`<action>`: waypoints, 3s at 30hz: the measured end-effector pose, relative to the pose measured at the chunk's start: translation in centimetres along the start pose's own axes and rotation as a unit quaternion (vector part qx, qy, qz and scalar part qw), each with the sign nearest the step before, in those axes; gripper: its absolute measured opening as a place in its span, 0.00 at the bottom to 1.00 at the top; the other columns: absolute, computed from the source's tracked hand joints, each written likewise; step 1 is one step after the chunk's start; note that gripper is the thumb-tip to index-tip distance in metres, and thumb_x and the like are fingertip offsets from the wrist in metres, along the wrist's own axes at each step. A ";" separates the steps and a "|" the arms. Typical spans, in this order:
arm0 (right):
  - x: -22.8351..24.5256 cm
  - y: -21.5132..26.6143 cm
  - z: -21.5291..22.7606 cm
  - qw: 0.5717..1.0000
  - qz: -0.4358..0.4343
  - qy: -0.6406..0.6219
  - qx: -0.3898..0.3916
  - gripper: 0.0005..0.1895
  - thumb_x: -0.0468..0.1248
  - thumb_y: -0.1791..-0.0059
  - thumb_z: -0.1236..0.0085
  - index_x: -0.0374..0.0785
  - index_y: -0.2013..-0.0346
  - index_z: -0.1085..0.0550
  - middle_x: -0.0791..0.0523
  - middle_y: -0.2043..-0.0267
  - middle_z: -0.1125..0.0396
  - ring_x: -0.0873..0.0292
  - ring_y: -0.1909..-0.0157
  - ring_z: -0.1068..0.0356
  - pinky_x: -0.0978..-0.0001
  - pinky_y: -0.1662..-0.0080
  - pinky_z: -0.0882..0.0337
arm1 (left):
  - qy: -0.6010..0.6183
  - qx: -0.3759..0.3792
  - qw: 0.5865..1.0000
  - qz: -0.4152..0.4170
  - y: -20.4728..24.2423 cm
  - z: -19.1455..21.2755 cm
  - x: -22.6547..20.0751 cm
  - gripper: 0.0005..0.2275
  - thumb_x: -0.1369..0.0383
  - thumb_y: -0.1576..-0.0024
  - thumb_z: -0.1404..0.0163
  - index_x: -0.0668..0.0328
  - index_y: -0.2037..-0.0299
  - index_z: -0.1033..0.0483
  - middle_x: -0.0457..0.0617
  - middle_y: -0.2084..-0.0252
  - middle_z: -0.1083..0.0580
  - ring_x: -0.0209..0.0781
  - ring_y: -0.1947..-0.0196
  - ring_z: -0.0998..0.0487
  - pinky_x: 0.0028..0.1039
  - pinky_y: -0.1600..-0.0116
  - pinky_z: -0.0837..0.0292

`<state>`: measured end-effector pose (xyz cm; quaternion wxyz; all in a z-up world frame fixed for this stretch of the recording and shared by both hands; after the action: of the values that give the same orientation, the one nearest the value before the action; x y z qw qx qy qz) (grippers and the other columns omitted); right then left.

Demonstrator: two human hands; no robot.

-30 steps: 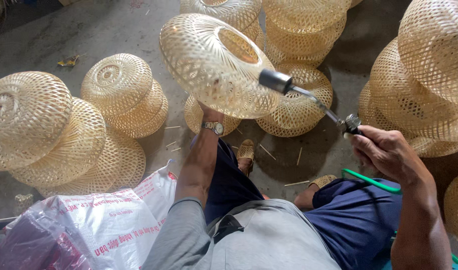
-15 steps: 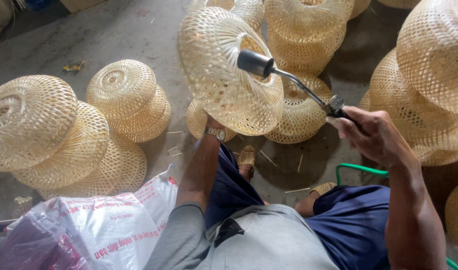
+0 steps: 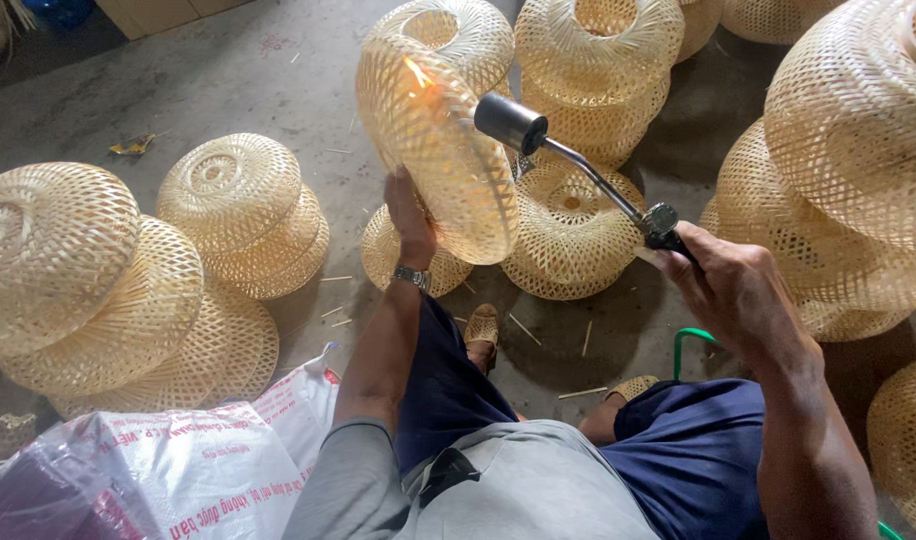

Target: The person uses a handheld blowtorch to apply heat to the surface of woven bamboo baskets. They rotate each basket to treat different sections and then place the finished items into a stack.

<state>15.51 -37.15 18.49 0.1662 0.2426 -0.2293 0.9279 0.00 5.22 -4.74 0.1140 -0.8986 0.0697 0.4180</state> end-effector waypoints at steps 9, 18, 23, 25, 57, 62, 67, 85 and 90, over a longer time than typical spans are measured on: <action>-1.5 1.2 -0.3 1.000 -0.021 0.017 -0.001 0.14 0.44 0.46 0.43 0.38 0.53 0.23 0.43 0.73 0.35 0.48 0.77 0.33 0.54 0.69 0.33 | -0.425 -0.067 0.850 -0.304 -0.3 1.1 -0.8 0.19 0.59 0.32 0.40 0.73 0.63 0.29 0.71 0.25 0.56 0.63 0.26 0.51 0.45 0.28 0.48; -3.2 3.1 -2.0 0.993 -0.106 -0.046 0.029 0.16 0.43 0.45 0.47 0.41 0.47 0.23 0.48 0.79 0.37 0.54 0.77 0.35 0.57 0.69 0.33 | -0.286 -0.150 0.939 -0.121 -4.5 1.1 1.3 0.22 0.59 0.37 0.43 0.76 0.62 0.37 0.67 0.41 0.41 0.58 0.40 0.39 0.43 0.30 0.43; -3.0 3.8 -2.0 0.995 -0.095 -0.019 0.027 0.15 0.44 0.46 0.46 0.40 0.50 0.23 0.49 0.77 0.34 0.56 0.78 0.34 0.56 0.70 0.34 | 0.037 0.062 0.985 -0.158 -7.7 2.1 3.4 0.20 0.59 0.34 0.50 0.66 0.42 0.38 0.57 0.41 0.33 0.45 0.40 0.30 0.37 0.28 0.39; -3.0 4.2 -2.1 0.995 -0.099 -0.018 0.023 0.15 0.44 0.46 0.45 0.40 0.50 0.23 0.48 0.77 0.35 0.56 0.79 0.34 0.56 0.70 0.35 | 0.037 0.077 0.989 -0.122 -7.5 2.0 3.9 0.23 0.58 0.35 0.50 0.59 0.35 0.41 0.50 0.37 0.34 0.40 0.38 0.31 0.32 0.30 0.41; -10.9 8.9 -6.5 0.896 -0.313 -0.312 0.037 0.18 0.45 0.42 0.48 0.32 0.68 0.26 0.59 0.81 0.42 0.66 0.80 0.46 0.70 0.77 0.45 | 0.212 -0.004 0.930 0.301 3.2 -6.2 -7.5 0.44 0.30 0.46 0.71 0.57 0.30 0.40 0.68 0.27 0.44 0.69 0.28 0.45 0.69 0.32 0.48; -14.9 9.2 -6.4 0.864 -0.335 -0.370 0.068 0.19 0.47 0.45 0.49 0.34 0.72 0.27 0.59 0.80 0.36 0.66 0.82 0.41 0.70 0.80 0.41 | 0.194 0.020 0.945 0.264 2.0 -4.0 -6.5 0.40 0.33 0.45 0.69 0.56 0.32 0.39 0.66 0.27 0.44 0.66 0.27 0.45 0.68 0.31 0.48; -17.2 9.7 -5.2 0.847 -0.316 -0.421 0.079 0.24 0.50 0.45 0.50 0.31 0.73 0.27 0.56 0.83 0.38 0.63 0.85 0.43 0.69 0.82 0.43 | 0.165 0.098 0.953 0.236 1.0 -2.0 -6.5 0.38 0.35 0.44 0.66 0.58 0.35 0.37 0.65 0.26 0.44 0.64 0.28 0.43 0.64 0.31 0.46; -23.1 7.8 -2.6 0.812 -0.371 -0.430 0.138 0.24 0.52 0.49 0.49 0.33 0.54 0.23 0.54 0.77 0.34 0.63 0.85 0.41 0.70 0.83 0.42 | 0.071 0.307 0.931 0.185 0.5 -4.2 -10.3 0.29 0.44 0.42 0.55 0.64 0.46 0.30 0.62 0.25 0.43 0.56 0.30 0.39 0.50 0.32 0.39; -26.2 7.5 -0.8 0.815 -0.401 -0.393 0.142 0.24 0.52 0.49 0.50 0.34 0.55 0.23 0.54 0.77 0.34 0.63 0.84 0.42 0.69 0.83 0.44 | -0.003 0.410 0.897 0.167 1.7 -4.3 -13.1 0.26 0.46 0.42 0.52 0.66 0.49 0.27 0.62 0.25 0.43 0.53 0.30 0.37 0.46 0.32 0.37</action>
<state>33.77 -48.22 1.46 0.3830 0.6779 -0.0230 0.6271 -5.60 2.87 7.80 0.4010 -0.7463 0.3835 0.3676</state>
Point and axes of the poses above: each hand's wrist, its own y-axis away from the middle knuckle, its own z-axis out of the back of the hand, x = y × z, the point moved 2 cm from there along -y, towards the middle knuckle
